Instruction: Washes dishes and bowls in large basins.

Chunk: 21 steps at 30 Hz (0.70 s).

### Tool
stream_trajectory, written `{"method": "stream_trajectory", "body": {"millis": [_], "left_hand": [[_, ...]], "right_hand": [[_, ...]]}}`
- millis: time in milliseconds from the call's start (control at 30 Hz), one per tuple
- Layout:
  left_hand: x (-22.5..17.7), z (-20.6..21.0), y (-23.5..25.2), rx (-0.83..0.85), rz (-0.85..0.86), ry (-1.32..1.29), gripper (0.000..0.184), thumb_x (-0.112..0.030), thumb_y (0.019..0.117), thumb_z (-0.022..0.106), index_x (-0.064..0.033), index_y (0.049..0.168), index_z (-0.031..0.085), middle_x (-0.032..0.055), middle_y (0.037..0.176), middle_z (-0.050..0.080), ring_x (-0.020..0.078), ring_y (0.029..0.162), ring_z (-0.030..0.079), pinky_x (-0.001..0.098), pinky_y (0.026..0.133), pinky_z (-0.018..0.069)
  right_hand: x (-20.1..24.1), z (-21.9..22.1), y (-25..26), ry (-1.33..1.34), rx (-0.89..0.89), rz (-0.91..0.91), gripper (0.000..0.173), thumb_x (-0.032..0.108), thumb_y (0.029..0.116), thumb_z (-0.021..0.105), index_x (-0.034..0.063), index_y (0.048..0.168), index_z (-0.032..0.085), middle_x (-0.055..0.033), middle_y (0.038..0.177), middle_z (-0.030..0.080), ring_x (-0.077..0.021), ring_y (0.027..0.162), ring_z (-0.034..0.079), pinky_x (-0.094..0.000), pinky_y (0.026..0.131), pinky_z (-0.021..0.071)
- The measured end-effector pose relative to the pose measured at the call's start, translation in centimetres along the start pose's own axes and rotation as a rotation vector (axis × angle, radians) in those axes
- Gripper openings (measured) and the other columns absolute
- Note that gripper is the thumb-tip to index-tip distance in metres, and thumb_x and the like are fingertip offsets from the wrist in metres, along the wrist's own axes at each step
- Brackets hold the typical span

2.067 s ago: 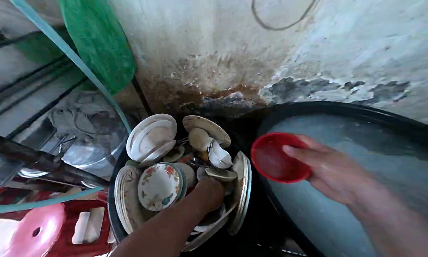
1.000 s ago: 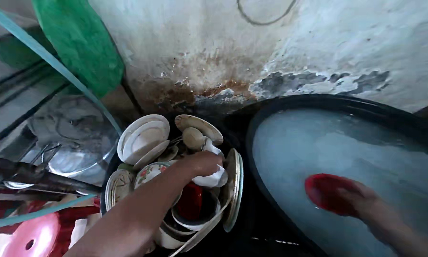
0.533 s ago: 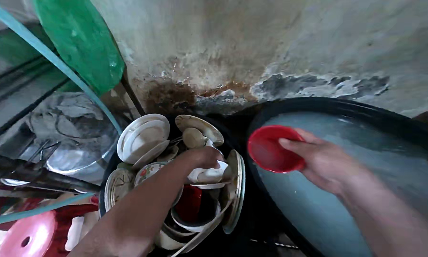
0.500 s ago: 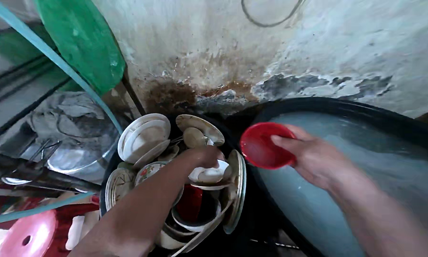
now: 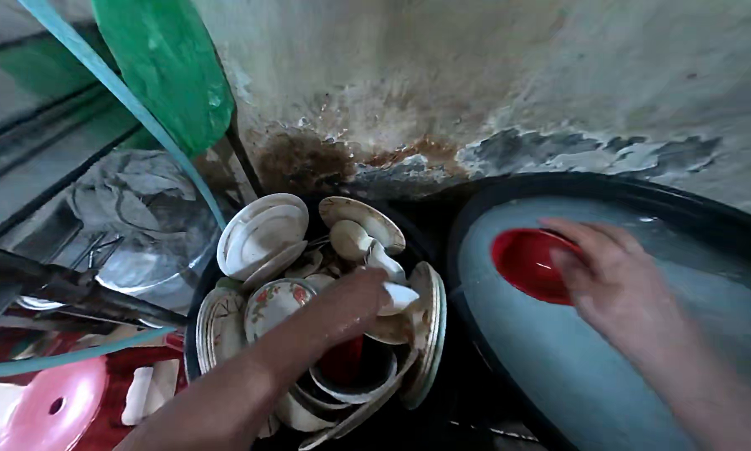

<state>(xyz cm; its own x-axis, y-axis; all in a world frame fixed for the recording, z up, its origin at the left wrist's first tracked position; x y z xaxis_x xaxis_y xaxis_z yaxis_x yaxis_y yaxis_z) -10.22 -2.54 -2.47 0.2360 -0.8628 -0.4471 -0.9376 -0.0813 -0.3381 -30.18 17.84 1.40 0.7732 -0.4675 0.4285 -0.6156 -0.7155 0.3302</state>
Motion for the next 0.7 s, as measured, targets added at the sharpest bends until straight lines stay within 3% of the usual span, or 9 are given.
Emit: {"method": "stream_trajectory", "body": {"millis": [67,133,167,233,333,400,467,633,700], "left_hand": [[0.0,3.4,-0.5,0.019,0.065,0.086,0.026,-0.013,0.1048,0.051,-0.0022,0.121,0.068,0.0175,0.136,0.059,0.0357,0.129,0.056,0.0528,0.107,0.0475],[0.0,5.9,-0.5,0.085,0.121,0.139,0.036,-0.026,0.1057,0.054,0.004,0.117,0.068,0.0198,0.14,0.056,0.0396,0.134,0.05,0.0573,0.11,0.0425],[0.0,6.8,-0.4,0.103,0.145,0.179,0.036,-0.025,0.1058,0.054,0.0055,0.117,0.068,0.0206,0.14,0.056,0.0405,0.135,0.049,0.0574,0.11,0.0413],[-0.1,7.6,-0.1,0.099,0.161,0.259,0.024,-0.007,0.1034,0.05,0.006,0.116,0.066,0.0202,0.139,0.056,0.0402,0.133,0.05,0.0551,0.109,0.0434],[-0.3,6.1,0.3,0.116,0.064,0.215,0.027,0.0,0.1031,0.045,0.0059,0.121,0.065,0.02,0.14,0.056,0.0388,0.133,0.051,0.0532,0.11,0.0442],[0.1,4.0,0.3,-0.001,0.001,0.154,0.026,-0.008,0.1046,0.048,0.0031,0.116,0.069,0.0187,0.134,0.06,0.0357,0.128,0.057,0.0505,0.106,0.0484],[0.3,1.4,-0.1,-0.089,-0.045,0.059,0.028,-0.015,0.1063,0.05,0.0018,0.114,0.071,0.0179,0.134,0.061,0.0328,0.129,0.056,0.0469,0.108,0.0467],[0.3,-1.9,-1.6,-0.297,-0.055,0.031,0.025,-0.014,0.1047,0.054,-0.0019,0.114,0.074,0.0173,0.135,0.061,0.0296,0.126,0.059,0.0428,0.106,0.0495],[-0.4,-0.5,-1.6,-0.175,-0.021,0.154,0.022,-0.01,0.103,0.054,-0.0034,0.115,0.072,0.0142,0.132,0.06,0.0296,0.124,0.059,0.0451,0.102,0.0527]], "right_hand": [[-5.0,-0.2,-2.5,-0.076,0.002,0.107,0.038,0.005,0.103,0.05,0.001,0.14,0.058,-0.0358,0.137,0.053,-0.0587,0.126,0.05,-0.0751,0.099,0.0408],[-9.1,-0.2,-5.2,-0.16,0.042,0.176,0.038,0.003,0.1028,0.052,-0.003,0.14,0.058,-0.0389,0.136,0.052,-0.0612,0.126,0.049,-0.0747,0.102,0.0398],[-10.9,0.0,-6.6,-0.201,0.055,0.181,0.038,0.003,0.1017,0.053,-0.0042,0.138,0.058,-0.0406,0.134,0.052,-0.0629,0.125,0.049,-0.0753,0.102,0.0397],[-13.1,0.6,-9.0,-0.243,0.108,0.21,0.037,0.003,0.1012,0.054,-0.0048,0.137,0.059,-0.0424,0.132,0.053,-0.0652,0.123,0.049,-0.0768,0.1,0.0396],[-15.5,1.9,-11.3,-0.153,0.222,0.354,0.039,0.006,0.1035,0.049,-0.0036,0.141,0.057,-0.0403,0.138,0.051,-0.0614,0.129,0.047,-0.0727,0.106,0.0382],[-16.9,2.4,-12.0,0.013,0.256,0.495,0.041,0.007,0.1054,0.047,-0.0045,0.144,0.053,-0.0395,0.144,0.046,-0.0579,0.136,0.042,-0.0691,0.111,0.0343],[-17.3,2.2,-12.4,0.164,0.252,0.607,0.043,0.007,0.1051,0.046,-0.0068,0.146,0.049,-0.0382,0.147,0.044,-0.0514,0.139,0.042,-0.0644,0.114,0.0338],[-16.4,1.1,-12.8,0.342,0.184,0.775,0.045,0.01,0.1063,0.043,-0.004,0.149,0.043,-0.0321,0.146,0.047,-0.0377,0.133,0.051,-0.0543,0.11,0.0416],[-16.1,0.9,-12.9,0.357,0.156,0.783,0.045,0.011,0.1062,0.044,-0.0024,0.149,0.045,-0.0302,0.145,0.049,-0.0351,0.132,0.052,-0.0526,0.109,0.0429]]}}
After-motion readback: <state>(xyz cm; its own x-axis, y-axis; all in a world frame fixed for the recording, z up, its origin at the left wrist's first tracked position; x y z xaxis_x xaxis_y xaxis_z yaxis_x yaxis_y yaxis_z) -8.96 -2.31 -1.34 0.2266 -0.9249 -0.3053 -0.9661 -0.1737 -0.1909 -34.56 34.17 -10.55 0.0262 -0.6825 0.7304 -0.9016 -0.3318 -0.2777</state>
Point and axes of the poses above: each hand's wrist, its own y-axis towards the middle knuckle, its own z-axis out of the palm, x = y × z, the point moved 3 cm from there along y, towards the middle knuckle
